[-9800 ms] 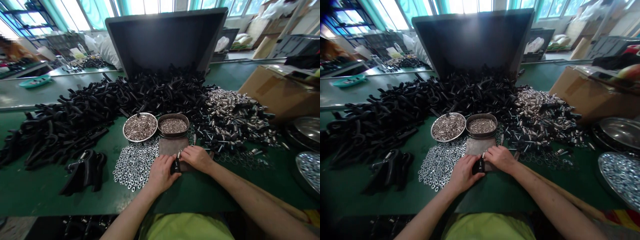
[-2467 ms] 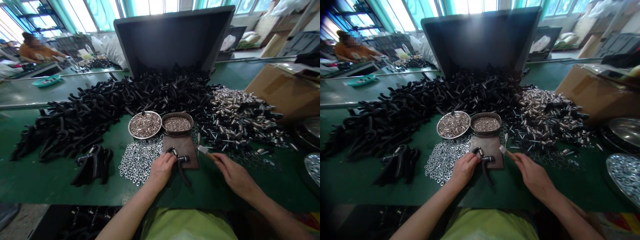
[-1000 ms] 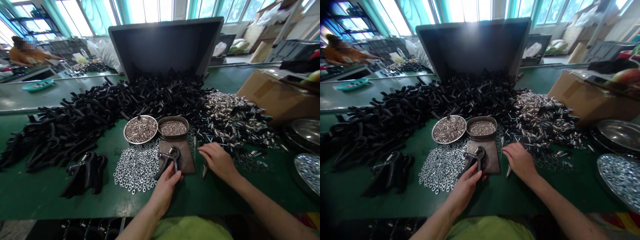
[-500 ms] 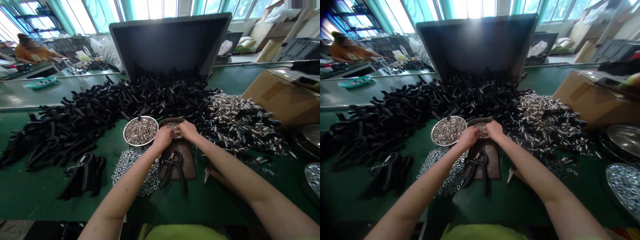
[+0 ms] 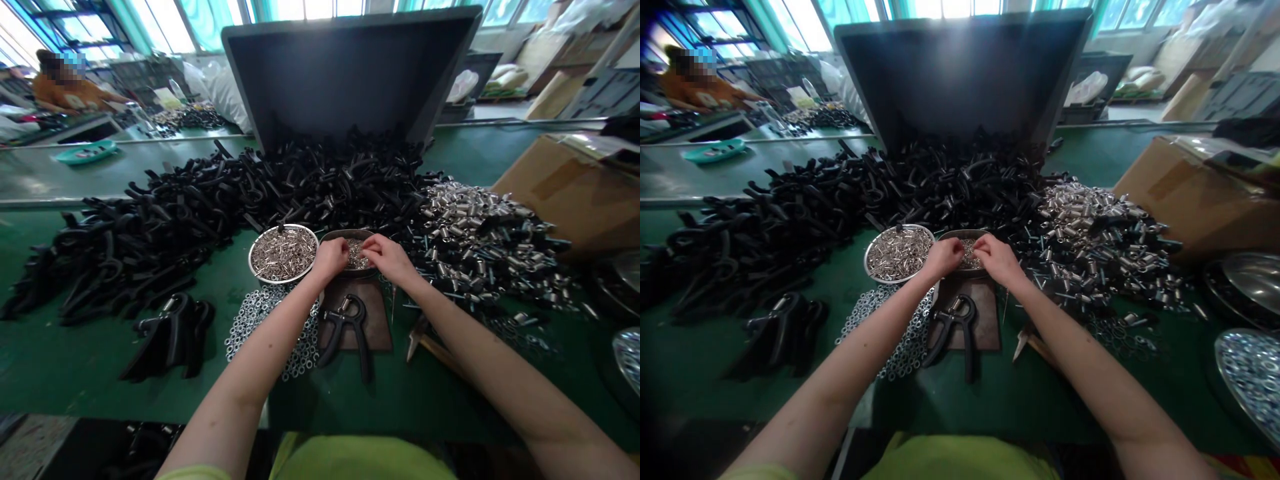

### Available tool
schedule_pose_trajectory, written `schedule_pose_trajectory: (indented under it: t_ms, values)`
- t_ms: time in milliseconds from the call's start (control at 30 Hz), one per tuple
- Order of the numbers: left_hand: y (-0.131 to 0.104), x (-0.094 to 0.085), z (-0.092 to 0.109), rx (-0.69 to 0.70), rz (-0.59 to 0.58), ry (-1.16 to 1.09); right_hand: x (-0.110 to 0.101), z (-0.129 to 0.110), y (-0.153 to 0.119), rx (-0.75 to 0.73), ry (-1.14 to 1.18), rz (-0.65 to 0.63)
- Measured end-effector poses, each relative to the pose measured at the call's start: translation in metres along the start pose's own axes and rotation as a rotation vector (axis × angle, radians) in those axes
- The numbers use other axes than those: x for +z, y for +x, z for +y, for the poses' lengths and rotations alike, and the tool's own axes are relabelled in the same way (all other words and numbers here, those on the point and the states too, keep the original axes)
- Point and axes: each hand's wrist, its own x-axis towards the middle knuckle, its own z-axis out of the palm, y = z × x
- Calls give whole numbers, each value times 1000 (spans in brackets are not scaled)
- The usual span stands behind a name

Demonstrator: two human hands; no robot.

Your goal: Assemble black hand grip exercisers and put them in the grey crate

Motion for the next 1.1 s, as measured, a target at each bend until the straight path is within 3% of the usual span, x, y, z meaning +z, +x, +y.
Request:
schedule_pose_trajectory:
  t_ms: [67,133,267,433,667,767,933,1100]
  values:
    - [-15,-8,-1,-4,-26,-97,4,-3,-19,28,251,-60]
    - [-36,-15,-4,-43,-85,-346,10,-6,-37,29,336,-144]
    - [-89,-23,-18,-214,-169,-964,25,-7,-53,-67,165,-182]
    - [-139,-18,-35,-365,-148,-1076,33,-5,-47,-179,-18,-176]
    - [-156,-11,-39,-396,-132,-1062,30,-15,-39,-180,-176,-259]
    - [-152,-10,-36,-284,-104,-863,30,-19,-34,-158,-226,-298]
    - [-144,-4,-26,17,21,-417,31,-21,-27,-135,-213,-343]
    - [-143,8,-19,56,26,-262,28,-15,-32,-70,-76,-370]
